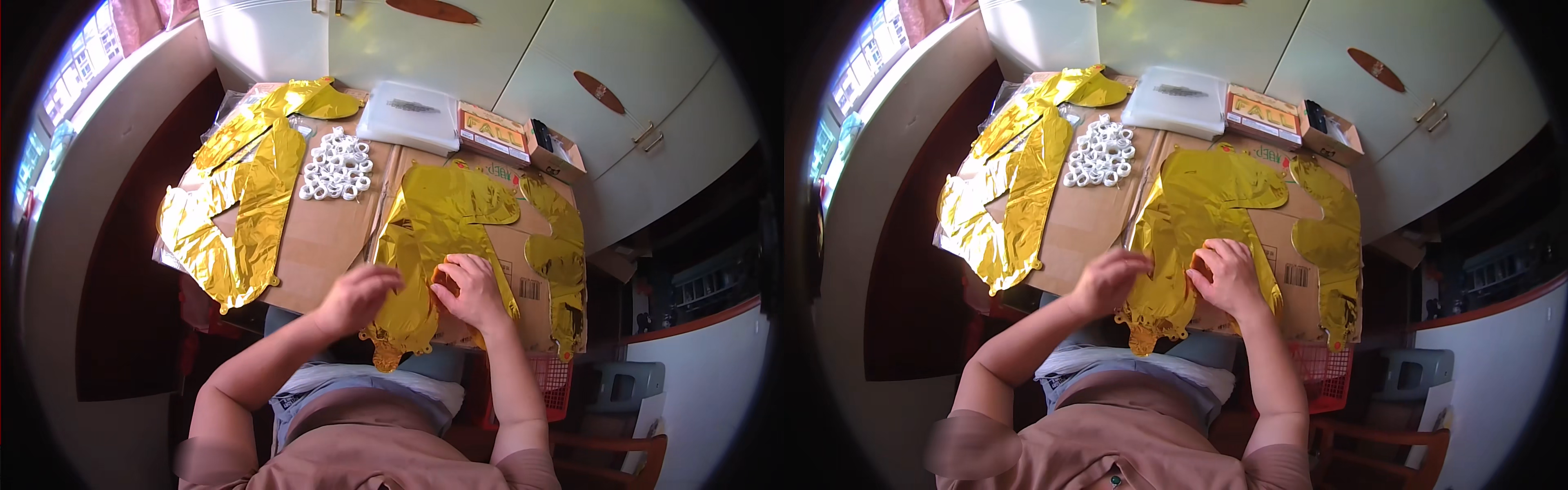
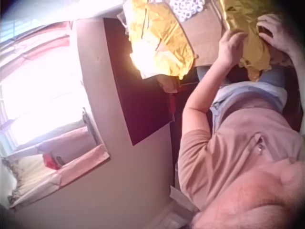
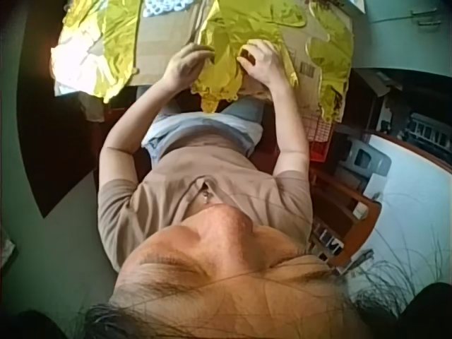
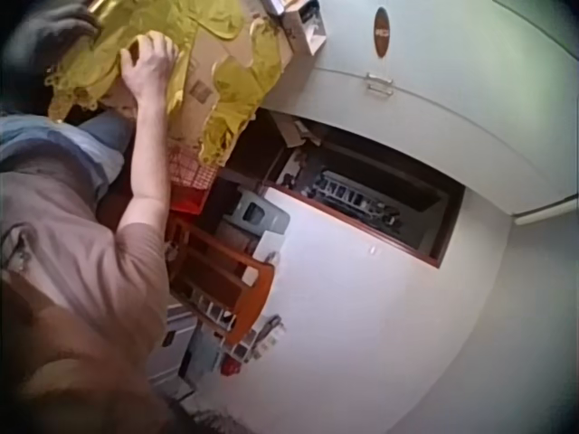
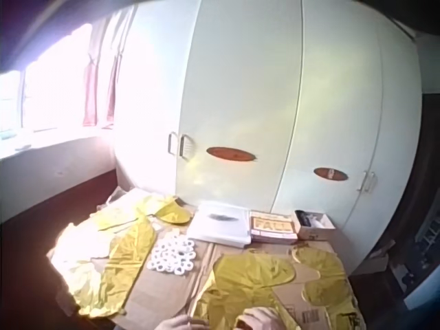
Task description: Folding uninflated gold foil balloons into a compact shape on a workbench.
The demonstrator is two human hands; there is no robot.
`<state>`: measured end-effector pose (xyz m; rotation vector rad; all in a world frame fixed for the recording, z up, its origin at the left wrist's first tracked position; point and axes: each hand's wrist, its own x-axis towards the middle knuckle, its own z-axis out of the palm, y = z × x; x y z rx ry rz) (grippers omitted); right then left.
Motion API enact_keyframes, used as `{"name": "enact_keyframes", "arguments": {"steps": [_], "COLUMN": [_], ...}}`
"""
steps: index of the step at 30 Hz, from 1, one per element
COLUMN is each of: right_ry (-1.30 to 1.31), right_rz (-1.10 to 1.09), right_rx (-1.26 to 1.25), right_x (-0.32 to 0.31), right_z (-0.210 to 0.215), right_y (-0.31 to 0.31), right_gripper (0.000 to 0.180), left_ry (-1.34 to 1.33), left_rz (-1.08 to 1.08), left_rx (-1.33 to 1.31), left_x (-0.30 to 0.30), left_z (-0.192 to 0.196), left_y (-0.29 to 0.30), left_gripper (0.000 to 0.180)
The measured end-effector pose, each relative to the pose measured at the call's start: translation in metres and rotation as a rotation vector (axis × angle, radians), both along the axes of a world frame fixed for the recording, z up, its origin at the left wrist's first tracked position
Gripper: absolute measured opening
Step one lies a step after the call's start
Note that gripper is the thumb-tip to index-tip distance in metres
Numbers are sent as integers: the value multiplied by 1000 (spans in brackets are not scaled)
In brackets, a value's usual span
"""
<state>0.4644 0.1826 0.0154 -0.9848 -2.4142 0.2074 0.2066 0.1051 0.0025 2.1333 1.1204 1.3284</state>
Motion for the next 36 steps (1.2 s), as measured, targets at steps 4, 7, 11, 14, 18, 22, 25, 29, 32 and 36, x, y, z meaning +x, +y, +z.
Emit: {"name": "enact_keyframes", "arguments": {"steps": [4,7,11,14,18,22,25,29,32,36], "right_ry": [-4,-10,80,108,26,-55,-91,-93,-82,-45], "right_rz": [-12,-10,-40,-115,-259,-308,-296,-294,-276,-262], "right_rx": [0,-18,86,57,-128,-227,-211,-222,-236,-250], "right_x": [0,-2,-3,-12,-28,-41,-46,-47,-49,-44], "right_z": [0,5,-1,0,-4,1,-1,-1,-1,-6], "right_y": [-1,-3,0,-5,-10,-12,-14,-15,-14,-11], "right_gripper": [33,31,26,20,22,27,25,27,27,27], "left_ry": [367,523,626,695,754,776,709,618,640,818], "left_rz": [302,262,94,70,68,51,-54,-58,-6,33], "left_rx": [74,-13,-51,-41,-18,49,31,16,90,117], "left_x": [-30,-33,-29,-29,-29,-28,-36,-38,-34,-27], "left_z": [-4,-13,-12,-14,-15,-12,-11,-4,-12,-23], "left_y": [44,53,61,61,61,67,89,127,148,155], "left_gripper": [44,56,58,61,66,59,50,43,48,59]}}
